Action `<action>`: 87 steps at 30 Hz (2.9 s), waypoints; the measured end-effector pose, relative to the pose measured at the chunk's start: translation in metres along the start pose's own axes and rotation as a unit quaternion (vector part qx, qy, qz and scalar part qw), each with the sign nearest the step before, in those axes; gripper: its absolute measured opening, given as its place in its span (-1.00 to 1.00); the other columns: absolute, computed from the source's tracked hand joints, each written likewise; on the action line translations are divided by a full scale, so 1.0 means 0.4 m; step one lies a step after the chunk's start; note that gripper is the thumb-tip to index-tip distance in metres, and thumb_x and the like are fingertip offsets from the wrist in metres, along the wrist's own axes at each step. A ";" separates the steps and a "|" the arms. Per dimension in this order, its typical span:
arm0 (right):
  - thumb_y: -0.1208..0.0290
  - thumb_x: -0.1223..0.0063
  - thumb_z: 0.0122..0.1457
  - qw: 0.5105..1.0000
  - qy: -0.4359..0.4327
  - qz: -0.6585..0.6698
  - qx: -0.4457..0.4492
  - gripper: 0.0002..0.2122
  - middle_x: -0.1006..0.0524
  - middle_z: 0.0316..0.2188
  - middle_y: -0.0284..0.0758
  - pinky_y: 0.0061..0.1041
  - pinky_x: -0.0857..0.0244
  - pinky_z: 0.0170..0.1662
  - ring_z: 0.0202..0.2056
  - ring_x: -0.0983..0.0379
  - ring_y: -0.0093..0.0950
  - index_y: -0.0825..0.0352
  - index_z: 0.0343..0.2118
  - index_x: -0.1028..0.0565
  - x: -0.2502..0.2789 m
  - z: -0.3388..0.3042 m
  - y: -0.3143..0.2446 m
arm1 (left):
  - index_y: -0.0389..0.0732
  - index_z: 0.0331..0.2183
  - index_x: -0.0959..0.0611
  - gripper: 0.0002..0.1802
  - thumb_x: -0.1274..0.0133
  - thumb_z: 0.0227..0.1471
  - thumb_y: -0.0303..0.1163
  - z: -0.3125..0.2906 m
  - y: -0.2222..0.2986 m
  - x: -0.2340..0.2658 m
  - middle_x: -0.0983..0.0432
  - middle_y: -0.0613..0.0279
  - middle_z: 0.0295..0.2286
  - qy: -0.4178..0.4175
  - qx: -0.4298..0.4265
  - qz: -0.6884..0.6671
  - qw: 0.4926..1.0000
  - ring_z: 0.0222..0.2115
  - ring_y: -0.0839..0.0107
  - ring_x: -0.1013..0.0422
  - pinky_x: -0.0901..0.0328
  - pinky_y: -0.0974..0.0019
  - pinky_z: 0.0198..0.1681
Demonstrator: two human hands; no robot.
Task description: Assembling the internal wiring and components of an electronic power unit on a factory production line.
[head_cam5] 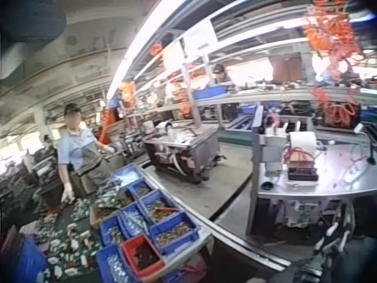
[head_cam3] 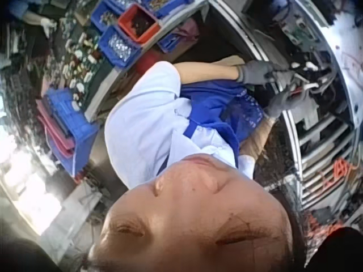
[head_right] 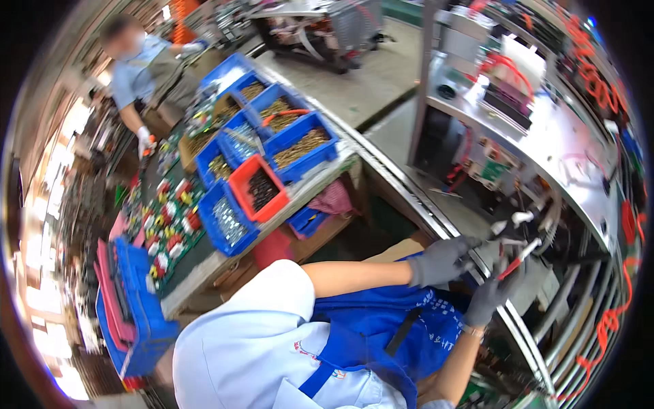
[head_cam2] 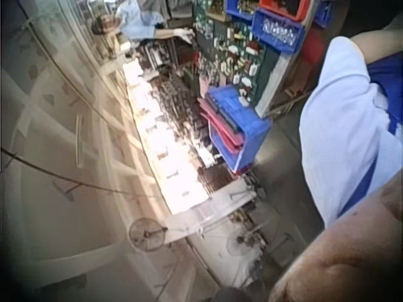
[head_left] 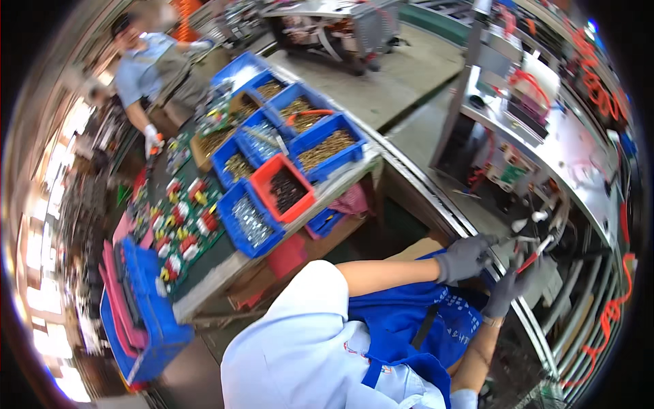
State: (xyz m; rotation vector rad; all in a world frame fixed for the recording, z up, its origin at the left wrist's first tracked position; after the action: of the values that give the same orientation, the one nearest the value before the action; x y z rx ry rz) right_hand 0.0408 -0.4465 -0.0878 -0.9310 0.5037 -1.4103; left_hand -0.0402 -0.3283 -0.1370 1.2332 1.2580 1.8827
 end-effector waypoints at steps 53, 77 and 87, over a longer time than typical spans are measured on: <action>0.37 0.06 0.26 0.842 -0.297 0.250 -0.375 -0.78 -0.50 -0.42 -0.38 -0.65 -0.30 -0.35 -0.41 -0.39 -0.65 0.40 -0.17 -0.51 0.004 -0.211 -0.123 | -0.23 -0.41 -0.69 -0.76 -0.25 -0.24 -0.35 -0.599 -0.138 1.244 -0.60 -0.03 -0.34 0.180 0.399 0.503 0.745 -0.27 0.05 -0.51 -0.38 0.16 -0.14; 0.39 0.08 0.28 0.841 -0.331 0.226 -0.364 -0.79 -0.48 -0.42 -0.38 -0.66 -0.28 -0.32 -0.41 -0.37 -0.65 0.40 -0.15 -0.49 0.022 -0.235 -0.156 | -0.22 -0.16 -0.53 -0.68 -0.03 0.20 -0.17 -0.770 -0.208 1.257 -0.47 -0.02 -0.21 0.485 0.076 -0.492 0.719 -0.24 0.03 -0.47 -0.54 0.18 -0.26; 0.40 0.08 0.27 0.859 -0.294 0.206 -0.364 -0.80 -0.49 -0.41 -0.38 -0.64 -0.29 -0.31 -0.40 -0.39 -0.63 0.39 -0.18 -0.51 0.054 -0.300 -0.190 | -0.41 -0.15 -0.47 -0.67 -0.05 0.19 -0.32 -0.721 -0.201 1.247 -0.47 0.01 -0.25 0.475 0.055 -0.421 0.771 -0.21 0.13 -0.49 -0.54 0.22 -0.18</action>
State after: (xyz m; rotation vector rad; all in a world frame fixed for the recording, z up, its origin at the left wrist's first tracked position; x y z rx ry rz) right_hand -0.0962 -0.4898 -0.0914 -1.6710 0.7242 -0.4641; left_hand -0.5157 -0.0025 -0.0587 -0.4364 1.9634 1.6678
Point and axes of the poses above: each hand's wrist, its own z-axis towards the middle knuckle, its own x-axis out of the back of the hand, y = z × x, the point moved 3 cm from there along z, towards the middle knuckle
